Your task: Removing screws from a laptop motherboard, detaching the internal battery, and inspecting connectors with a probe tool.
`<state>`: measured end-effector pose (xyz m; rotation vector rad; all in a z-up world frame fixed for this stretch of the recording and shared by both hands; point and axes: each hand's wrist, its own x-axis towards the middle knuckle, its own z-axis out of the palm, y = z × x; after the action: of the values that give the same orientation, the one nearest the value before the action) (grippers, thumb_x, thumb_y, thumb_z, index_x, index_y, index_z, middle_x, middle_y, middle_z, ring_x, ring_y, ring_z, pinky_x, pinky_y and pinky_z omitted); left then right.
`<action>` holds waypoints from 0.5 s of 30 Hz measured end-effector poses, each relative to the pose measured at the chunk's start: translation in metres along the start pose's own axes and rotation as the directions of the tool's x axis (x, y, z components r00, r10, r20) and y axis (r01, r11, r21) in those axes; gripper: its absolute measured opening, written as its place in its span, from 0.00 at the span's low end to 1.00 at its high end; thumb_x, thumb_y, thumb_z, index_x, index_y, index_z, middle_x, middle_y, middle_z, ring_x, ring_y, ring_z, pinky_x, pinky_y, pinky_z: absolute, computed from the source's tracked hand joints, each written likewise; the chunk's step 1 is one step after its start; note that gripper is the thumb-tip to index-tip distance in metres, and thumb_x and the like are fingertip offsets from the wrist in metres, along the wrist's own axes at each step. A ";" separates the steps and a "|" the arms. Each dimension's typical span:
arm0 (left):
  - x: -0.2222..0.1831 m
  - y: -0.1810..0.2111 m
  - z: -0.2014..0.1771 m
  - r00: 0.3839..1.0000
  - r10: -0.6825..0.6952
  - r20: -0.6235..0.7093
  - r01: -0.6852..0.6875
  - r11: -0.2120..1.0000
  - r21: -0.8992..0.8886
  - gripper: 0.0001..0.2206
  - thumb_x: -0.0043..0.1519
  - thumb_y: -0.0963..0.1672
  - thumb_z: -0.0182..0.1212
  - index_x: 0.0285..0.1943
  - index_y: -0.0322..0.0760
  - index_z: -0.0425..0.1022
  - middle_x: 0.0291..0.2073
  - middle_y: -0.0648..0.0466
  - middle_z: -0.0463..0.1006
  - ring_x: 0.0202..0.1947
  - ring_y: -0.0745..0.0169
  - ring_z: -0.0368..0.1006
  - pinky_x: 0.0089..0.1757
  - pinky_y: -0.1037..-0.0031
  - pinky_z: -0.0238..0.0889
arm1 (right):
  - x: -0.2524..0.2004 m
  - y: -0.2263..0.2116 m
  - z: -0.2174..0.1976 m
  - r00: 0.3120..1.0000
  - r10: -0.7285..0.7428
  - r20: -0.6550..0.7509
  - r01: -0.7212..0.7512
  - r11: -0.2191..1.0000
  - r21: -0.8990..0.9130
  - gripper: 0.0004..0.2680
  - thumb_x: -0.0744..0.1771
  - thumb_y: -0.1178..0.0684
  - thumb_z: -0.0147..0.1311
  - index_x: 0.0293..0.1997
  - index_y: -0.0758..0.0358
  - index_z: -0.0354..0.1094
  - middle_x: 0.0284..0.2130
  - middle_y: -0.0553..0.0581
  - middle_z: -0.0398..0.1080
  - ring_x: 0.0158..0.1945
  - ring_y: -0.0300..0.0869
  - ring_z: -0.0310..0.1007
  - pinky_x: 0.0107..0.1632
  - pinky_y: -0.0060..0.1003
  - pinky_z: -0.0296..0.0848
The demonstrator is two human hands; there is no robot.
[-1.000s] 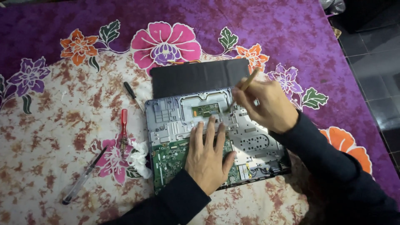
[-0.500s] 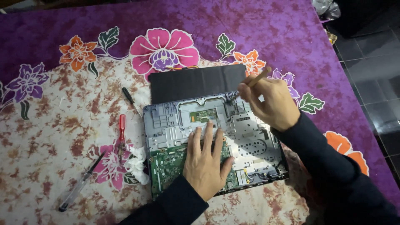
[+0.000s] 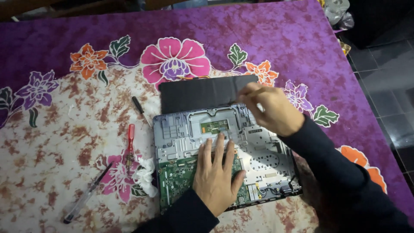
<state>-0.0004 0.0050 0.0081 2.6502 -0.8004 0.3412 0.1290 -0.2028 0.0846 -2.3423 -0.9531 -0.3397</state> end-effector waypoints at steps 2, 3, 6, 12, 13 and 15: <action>0.001 0.000 -0.001 1.000 -0.006 -0.001 0.006 1.000 -0.013 0.31 0.68 0.56 0.48 0.74 0.32 0.60 0.73 0.35 0.56 0.69 0.25 0.53 0.64 0.41 0.48 | 0.002 -0.009 -0.011 1.000 0.015 0.013 -0.014 1.000 -0.013 0.09 0.71 0.62 0.45 0.36 0.73 0.73 0.39 0.61 0.76 0.30 0.48 0.77 0.34 0.42 0.76; 0.001 0.000 -0.002 1.000 -0.003 0.002 0.003 1.000 -0.025 0.32 0.68 0.56 0.48 0.75 0.32 0.60 0.73 0.34 0.56 0.69 0.26 0.53 0.64 0.42 0.48 | 0.001 -0.014 -0.015 0.999 0.038 0.018 -0.037 0.999 -0.028 0.10 0.72 0.60 0.44 0.41 0.70 0.75 0.39 0.60 0.75 0.30 0.47 0.77 0.34 0.42 0.75; 0.001 0.000 -0.003 1.000 -0.002 -0.004 0.002 1.000 -0.025 0.31 0.69 0.56 0.47 0.74 0.32 0.61 0.73 0.34 0.57 0.69 0.26 0.54 0.64 0.42 0.48 | 0.006 -0.010 0.003 0.999 -0.053 0.005 0.052 0.998 0.032 0.07 0.70 0.64 0.47 0.37 0.75 0.72 0.36 0.61 0.73 0.32 0.51 0.72 0.36 0.43 0.73; -0.001 0.000 0.004 1.000 -0.002 -0.018 0.001 1.000 -0.021 0.32 0.69 0.56 0.46 0.75 0.32 0.60 0.74 0.34 0.56 0.69 0.25 0.53 0.65 0.42 0.47 | 0.004 -0.007 0.000 0.999 -0.008 0.036 0.008 1.000 -0.015 0.07 0.70 0.65 0.45 0.35 0.73 0.70 0.36 0.60 0.73 0.33 0.50 0.75 0.38 0.42 0.73; -0.001 0.000 0.004 1.000 -0.006 -0.021 0.006 1.000 -0.021 0.32 0.69 0.56 0.46 0.75 0.32 0.60 0.74 0.34 0.56 0.69 0.25 0.53 0.65 0.42 0.47 | 0.008 -0.014 0.000 0.999 -0.012 0.040 0.013 1.000 -0.015 0.07 0.70 0.65 0.45 0.35 0.73 0.70 0.36 0.60 0.73 0.33 0.50 0.75 0.38 0.42 0.73; -0.001 0.000 0.004 1.000 -0.013 -0.002 0.013 1.000 -0.025 0.31 0.70 0.56 0.43 0.74 0.31 0.61 0.74 0.34 0.55 0.70 0.24 0.52 0.64 0.41 0.48 | 0.016 -0.027 -0.001 0.998 -0.046 0.044 0.043 0.995 0.086 0.06 0.70 0.64 0.45 0.44 0.71 0.70 0.30 0.59 0.73 0.25 0.44 0.72 0.28 0.37 0.72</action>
<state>-0.0009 0.0040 0.0040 2.6297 -0.7815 0.3285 0.1211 -0.1792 0.1034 -2.2636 -1.0229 -0.2590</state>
